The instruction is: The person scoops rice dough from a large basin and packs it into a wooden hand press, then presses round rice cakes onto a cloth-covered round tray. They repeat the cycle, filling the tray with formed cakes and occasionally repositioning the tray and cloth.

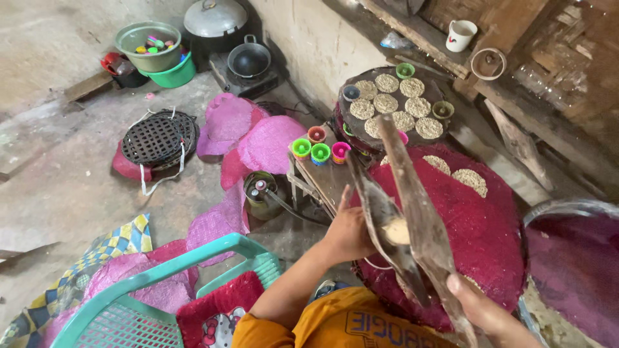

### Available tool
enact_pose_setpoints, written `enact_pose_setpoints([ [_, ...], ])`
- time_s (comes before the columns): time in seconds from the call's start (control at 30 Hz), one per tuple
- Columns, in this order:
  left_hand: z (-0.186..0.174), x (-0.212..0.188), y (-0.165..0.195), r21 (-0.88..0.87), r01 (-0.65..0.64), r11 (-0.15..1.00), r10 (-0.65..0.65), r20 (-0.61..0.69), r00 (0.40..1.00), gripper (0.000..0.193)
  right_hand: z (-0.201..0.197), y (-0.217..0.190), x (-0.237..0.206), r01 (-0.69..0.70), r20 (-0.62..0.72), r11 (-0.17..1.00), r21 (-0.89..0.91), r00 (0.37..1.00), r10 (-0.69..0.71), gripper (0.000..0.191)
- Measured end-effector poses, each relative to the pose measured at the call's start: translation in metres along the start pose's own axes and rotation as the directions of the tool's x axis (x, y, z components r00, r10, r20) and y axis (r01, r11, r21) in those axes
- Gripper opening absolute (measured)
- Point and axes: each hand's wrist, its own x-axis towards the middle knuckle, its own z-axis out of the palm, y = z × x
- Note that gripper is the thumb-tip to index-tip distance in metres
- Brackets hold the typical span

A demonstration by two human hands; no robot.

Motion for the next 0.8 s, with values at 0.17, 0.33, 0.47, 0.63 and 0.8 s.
enact_pose_setpoints([
  [0.17, -0.038, 0.044, -0.028, -0.777, -0.153, -0.61, 0.192, -0.332, 0.923, 0.111, -0.042, 0.01, -0.013, -0.22, -0.01, 0.964, 0.146, 0.974, 0.224, 0.08],
  [0.33, -0.001, 0.091, -0.04, -0.78, -0.209, -0.589, 0.269, -0.434, 0.86, 0.099, -0.049, -0.01, -0.022, -0.148, 0.12, 0.92, 0.362, 0.987, 0.111, 0.08],
  [0.47, 0.029, 0.11, -0.05, -0.623, -0.133, -0.771, 0.145, -0.375, 0.916, 0.09, -0.045, -0.028, -0.024, -0.175, 0.083, 0.971, 0.16, 0.983, 0.163, 0.079],
  [0.63, 0.04, 0.106, -0.071, -0.615, -0.14, -0.776, 0.084, -0.321, 0.943, 0.084, -0.039, -0.028, -0.017, -0.345, -0.17, 0.938, -0.028, 0.927, 0.335, 0.076],
  [0.8, 0.03, 0.092, -0.094, -0.649, -0.229, -0.726, -0.046, -0.286, 0.957, 0.085, -0.02, -0.028, 0.007, -0.177, 0.061, 0.976, -0.123, 0.981, 0.186, 0.076],
])
